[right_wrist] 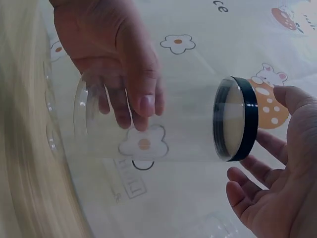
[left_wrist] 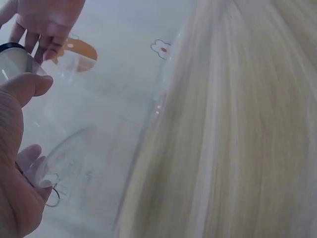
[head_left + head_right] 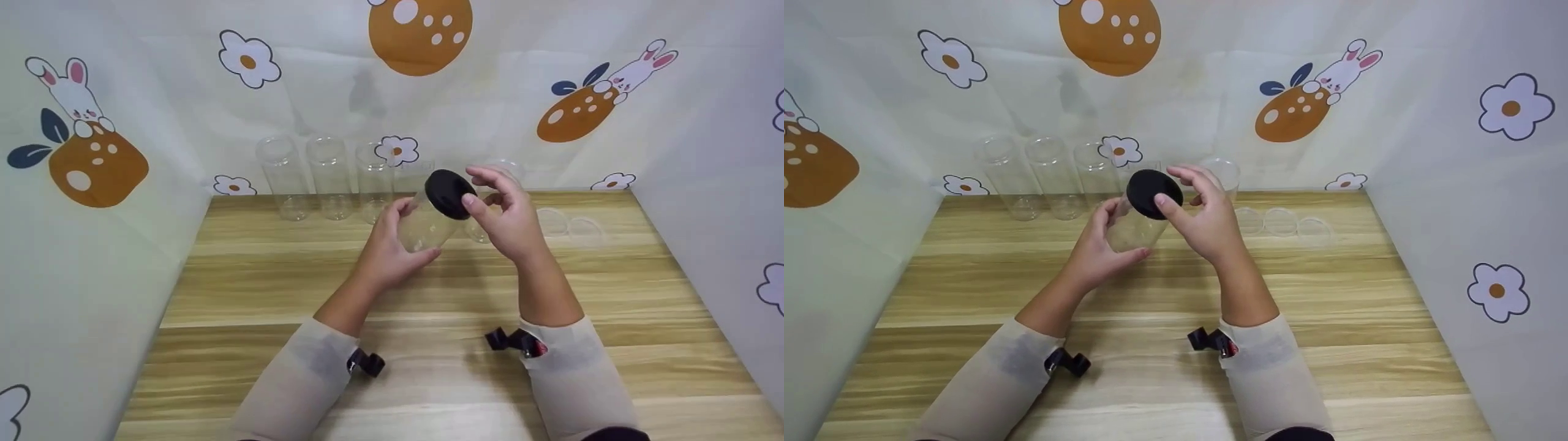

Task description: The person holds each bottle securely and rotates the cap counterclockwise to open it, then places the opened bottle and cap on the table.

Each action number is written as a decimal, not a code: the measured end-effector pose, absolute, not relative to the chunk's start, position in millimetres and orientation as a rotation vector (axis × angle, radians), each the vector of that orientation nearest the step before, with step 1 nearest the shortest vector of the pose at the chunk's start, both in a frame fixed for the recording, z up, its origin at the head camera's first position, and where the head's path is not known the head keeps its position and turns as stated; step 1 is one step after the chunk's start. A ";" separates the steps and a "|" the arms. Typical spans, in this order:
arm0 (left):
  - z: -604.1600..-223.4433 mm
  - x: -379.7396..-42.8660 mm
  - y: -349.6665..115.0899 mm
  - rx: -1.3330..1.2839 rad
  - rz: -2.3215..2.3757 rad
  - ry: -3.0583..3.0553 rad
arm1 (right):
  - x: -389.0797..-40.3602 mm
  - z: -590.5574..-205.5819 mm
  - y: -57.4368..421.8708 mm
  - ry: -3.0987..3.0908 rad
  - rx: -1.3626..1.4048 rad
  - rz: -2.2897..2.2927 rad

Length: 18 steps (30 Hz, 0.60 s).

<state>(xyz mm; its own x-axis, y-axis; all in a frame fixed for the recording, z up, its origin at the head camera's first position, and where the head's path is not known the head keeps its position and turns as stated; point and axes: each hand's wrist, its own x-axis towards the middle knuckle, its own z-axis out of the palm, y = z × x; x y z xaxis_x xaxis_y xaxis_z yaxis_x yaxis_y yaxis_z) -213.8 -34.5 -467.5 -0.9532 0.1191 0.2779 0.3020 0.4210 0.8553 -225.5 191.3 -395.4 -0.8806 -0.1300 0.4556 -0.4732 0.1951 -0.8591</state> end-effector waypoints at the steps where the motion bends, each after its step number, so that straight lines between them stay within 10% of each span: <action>1: -465.5 -211.8 -34.4 -0.369 -1.545 -2.498 | -225.1 -394.5 190.1 -2.196 0.591 1.723; 18: -462.8 -204.0 -33.6 -0.335 -1.333 -2.531 | -224.4 -390.6 180.2 -2.449 0.431 1.558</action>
